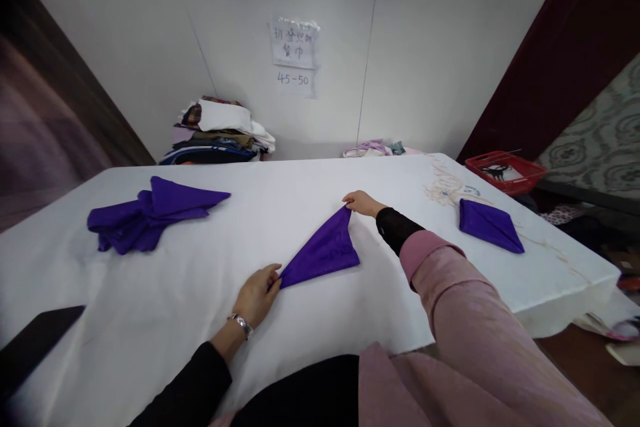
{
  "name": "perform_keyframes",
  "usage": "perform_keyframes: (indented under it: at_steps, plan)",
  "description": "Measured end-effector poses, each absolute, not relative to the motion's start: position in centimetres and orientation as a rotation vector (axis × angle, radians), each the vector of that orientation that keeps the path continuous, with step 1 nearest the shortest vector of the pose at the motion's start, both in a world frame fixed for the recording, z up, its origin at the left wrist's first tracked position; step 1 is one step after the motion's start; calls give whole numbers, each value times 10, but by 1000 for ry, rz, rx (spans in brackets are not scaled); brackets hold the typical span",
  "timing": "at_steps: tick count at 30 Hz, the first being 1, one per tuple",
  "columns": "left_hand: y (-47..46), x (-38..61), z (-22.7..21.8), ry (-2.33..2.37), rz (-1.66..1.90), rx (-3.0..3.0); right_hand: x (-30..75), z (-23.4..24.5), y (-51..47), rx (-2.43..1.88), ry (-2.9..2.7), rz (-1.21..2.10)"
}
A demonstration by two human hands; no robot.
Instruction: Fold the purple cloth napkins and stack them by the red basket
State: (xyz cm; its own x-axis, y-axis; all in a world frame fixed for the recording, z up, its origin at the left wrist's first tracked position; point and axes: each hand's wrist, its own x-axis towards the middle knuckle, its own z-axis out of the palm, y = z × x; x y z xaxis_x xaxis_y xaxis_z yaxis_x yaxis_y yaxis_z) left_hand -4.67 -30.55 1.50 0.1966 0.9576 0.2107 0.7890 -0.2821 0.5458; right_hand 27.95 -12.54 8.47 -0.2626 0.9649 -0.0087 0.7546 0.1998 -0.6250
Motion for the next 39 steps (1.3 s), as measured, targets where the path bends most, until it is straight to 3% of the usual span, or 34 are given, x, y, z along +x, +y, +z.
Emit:
perform_keyframes:
  at_steps: [5, 10, 17, 20, 28, 39]
  plan:
    - [-296, -46, 21, 1687, 608, 2231, 286, 110, -135, -1564, -2214, 601]
    - [-266, -48, 59, 1781, 479, 2457, 291, 139, -142, -1485, -2234, 402]
    - [-236, -63, 126, 1927, 941, 2835, 308, 166, -176, -1136, -2002, -89]
    - [-248, -67, 115, 1772, 1004, 3018, 316, 140, -212, -1078, -2024, -180]
    - [-301, -75, 40, 1215, 573, 3212, 331, 25, -315, -1159, -2432, -52]
    - [-311, -75, 43, 1293, 370, 2944, 332, 17, -332, -1291, -2428, 85]
